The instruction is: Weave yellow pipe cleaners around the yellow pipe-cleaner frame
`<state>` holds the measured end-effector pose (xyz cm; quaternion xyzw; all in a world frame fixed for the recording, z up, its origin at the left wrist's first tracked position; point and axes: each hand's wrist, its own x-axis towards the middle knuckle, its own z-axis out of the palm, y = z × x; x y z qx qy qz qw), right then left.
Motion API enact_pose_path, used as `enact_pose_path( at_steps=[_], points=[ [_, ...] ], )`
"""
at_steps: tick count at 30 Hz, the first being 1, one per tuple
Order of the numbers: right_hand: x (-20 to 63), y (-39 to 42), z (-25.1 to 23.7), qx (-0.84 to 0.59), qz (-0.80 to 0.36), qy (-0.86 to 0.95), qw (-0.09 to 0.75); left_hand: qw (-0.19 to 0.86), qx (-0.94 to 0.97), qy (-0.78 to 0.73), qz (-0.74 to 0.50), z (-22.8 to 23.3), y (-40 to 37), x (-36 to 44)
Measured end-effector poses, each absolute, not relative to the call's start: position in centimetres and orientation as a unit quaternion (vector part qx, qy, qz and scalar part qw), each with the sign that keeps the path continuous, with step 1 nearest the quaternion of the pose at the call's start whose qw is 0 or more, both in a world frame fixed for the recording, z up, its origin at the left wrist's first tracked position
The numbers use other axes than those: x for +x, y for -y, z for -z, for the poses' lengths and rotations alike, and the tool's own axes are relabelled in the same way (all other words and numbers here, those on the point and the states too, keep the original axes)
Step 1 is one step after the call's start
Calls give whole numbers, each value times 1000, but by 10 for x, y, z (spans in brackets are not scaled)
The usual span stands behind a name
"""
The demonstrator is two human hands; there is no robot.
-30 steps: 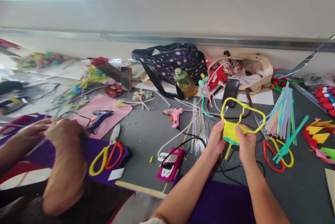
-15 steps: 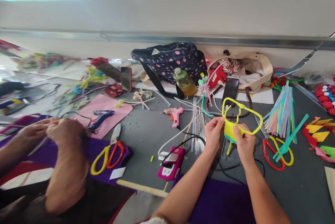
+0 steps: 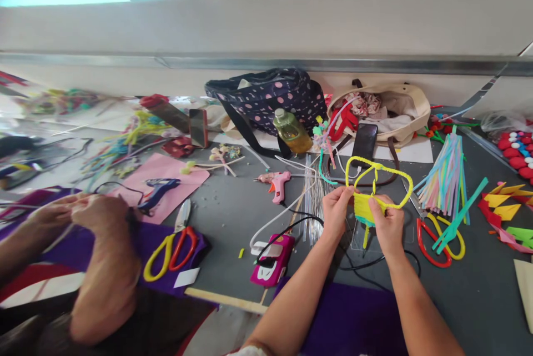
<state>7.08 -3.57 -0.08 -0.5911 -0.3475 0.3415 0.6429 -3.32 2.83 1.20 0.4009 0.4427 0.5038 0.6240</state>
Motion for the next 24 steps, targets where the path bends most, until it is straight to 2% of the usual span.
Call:
enact_pose_path(
  at_steps=[7, 11, 14, 18, 20, 24],
  points=[
    [70, 31, -3, -543, -439, 222, 681, 695, 334, -401, -495, -12, -27, -31],
    [75, 26, -1, -549, -437, 225, 676, 673, 360, -411, -499, -10, -26, -29],
    [86, 23, 2, -588, -319, 204, 715, 619, 400, -434, -518, -8, -24, -28],
    [99, 27, -5, -635, -45, 244, 731, 585, 425, -451, -523, -3, -21, -27],
    [99, 29, -12, -651, 20, 326, 685, 585, 430, -453, -517, -1, -19, -26],
    [88, 27, -30, -678, 43, 524, 514, 582, 446, -450, -509, -1, -15, -23]
  ],
)
